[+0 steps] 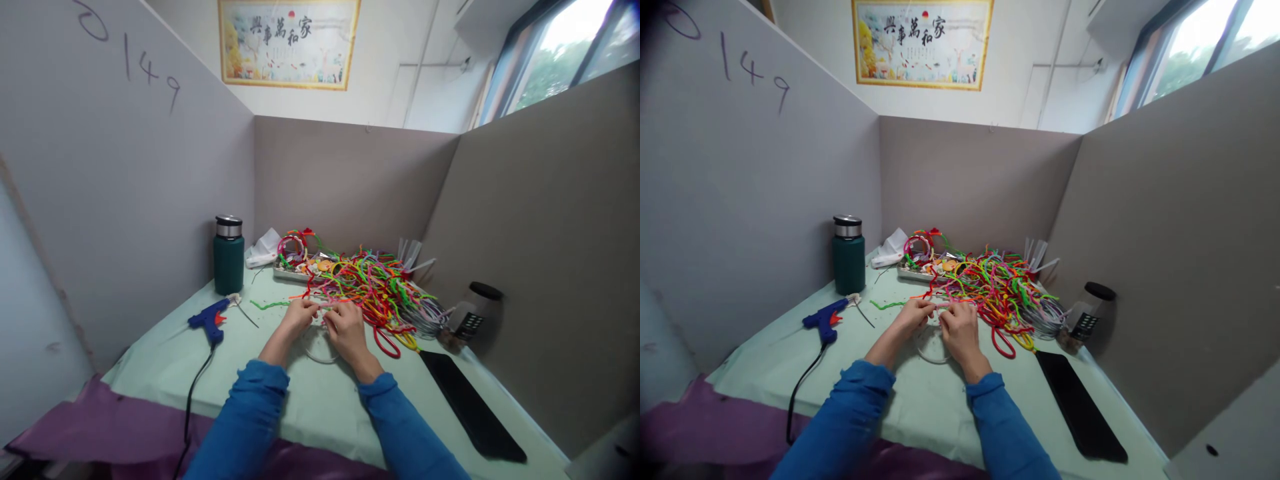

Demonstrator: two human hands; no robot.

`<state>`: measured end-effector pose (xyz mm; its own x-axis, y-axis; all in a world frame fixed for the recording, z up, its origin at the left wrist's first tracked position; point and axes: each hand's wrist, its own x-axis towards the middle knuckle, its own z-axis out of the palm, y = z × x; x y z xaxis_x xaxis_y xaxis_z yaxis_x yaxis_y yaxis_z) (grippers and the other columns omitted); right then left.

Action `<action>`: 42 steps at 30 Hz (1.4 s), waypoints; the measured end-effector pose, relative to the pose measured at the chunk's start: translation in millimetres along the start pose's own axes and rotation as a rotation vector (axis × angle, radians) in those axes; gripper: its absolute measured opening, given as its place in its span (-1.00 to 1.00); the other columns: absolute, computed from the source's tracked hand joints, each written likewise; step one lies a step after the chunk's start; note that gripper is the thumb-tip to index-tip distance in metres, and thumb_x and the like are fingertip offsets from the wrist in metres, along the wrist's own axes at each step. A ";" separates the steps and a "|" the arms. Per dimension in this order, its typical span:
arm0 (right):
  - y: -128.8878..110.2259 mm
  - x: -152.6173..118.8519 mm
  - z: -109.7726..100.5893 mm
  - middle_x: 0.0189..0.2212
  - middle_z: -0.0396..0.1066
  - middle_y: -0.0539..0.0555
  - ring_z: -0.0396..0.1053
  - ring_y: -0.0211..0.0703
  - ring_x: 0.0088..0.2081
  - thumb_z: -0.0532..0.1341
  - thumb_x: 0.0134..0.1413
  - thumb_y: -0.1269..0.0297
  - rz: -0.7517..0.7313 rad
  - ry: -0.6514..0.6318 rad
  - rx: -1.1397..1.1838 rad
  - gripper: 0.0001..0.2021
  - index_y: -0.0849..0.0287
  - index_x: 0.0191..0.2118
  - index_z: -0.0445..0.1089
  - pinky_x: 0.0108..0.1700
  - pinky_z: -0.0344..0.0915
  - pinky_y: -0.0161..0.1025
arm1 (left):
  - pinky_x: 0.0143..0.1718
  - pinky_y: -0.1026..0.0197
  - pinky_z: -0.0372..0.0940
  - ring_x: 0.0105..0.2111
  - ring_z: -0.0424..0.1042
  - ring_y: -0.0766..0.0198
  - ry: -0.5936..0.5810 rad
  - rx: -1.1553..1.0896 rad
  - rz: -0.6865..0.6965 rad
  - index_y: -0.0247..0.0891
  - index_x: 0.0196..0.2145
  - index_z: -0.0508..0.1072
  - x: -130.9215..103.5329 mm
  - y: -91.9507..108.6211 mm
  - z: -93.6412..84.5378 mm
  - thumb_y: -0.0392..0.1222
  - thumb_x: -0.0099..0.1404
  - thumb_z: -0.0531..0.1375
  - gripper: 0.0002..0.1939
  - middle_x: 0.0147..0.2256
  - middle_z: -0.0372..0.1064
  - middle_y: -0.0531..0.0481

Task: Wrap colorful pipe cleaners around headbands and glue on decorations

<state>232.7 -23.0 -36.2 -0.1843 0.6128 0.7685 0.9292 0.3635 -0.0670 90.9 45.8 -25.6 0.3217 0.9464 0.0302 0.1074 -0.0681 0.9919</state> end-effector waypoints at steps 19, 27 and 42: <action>43.1 0.9 6.3 -0.55 0.41 0.03 0.29 -0.18 -0.48 0.35 -0.18 0.03 0.643 -0.227 1.086 -0.72 0.17 -0.51 0.52 -0.41 0.18 -0.24 | -0.52 0.31 0.03 -0.59 0.17 0.41 -0.309 0.076 0.209 -0.35 -0.53 0.44 -13.4 15.7 2.9 -0.12 -0.03 0.29 -0.79 -0.61 0.29 0.07; 30.3 -0.9 6.1 -0.60 0.31 -0.01 0.09 -0.34 -0.60 0.38 -0.20 0.03 0.746 -0.370 1.330 -0.69 0.22 -0.53 0.46 -0.55 0.02 -0.33 | -0.56 0.31 -0.10 -0.63 0.03 0.47 -0.199 -0.039 0.175 -0.38 -0.35 0.51 -18.2 24.1 3.6 0.01 -0.06 0.34 -0.59 -0.64 0.18 0.15; 28.8 0.6 3.2 -0.36 0.37 0.08 0.28 -0.10 -0.25 0.19 0.15 0.19 0.262 0.281 0.440 -0.81 0.14 -0.36 0.49 -0.17 0.19 -0.17 | -0.62 0.29 -0.23 -0.72 -0.10 0.48 0.119 -0.027 -0.056 -0.39 -0.47 0.46 1.6 2.2 -1.4 0.01 0.04 0.29 -0.66 -0.77 -0.06 0.22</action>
<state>258.3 -10.0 -39.7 0.1812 0.5336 0.8261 0.7009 0.5192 -0.4891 90.4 47.5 -23.3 0.2016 0.9794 -0.0125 0.0960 -0.0071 0.9954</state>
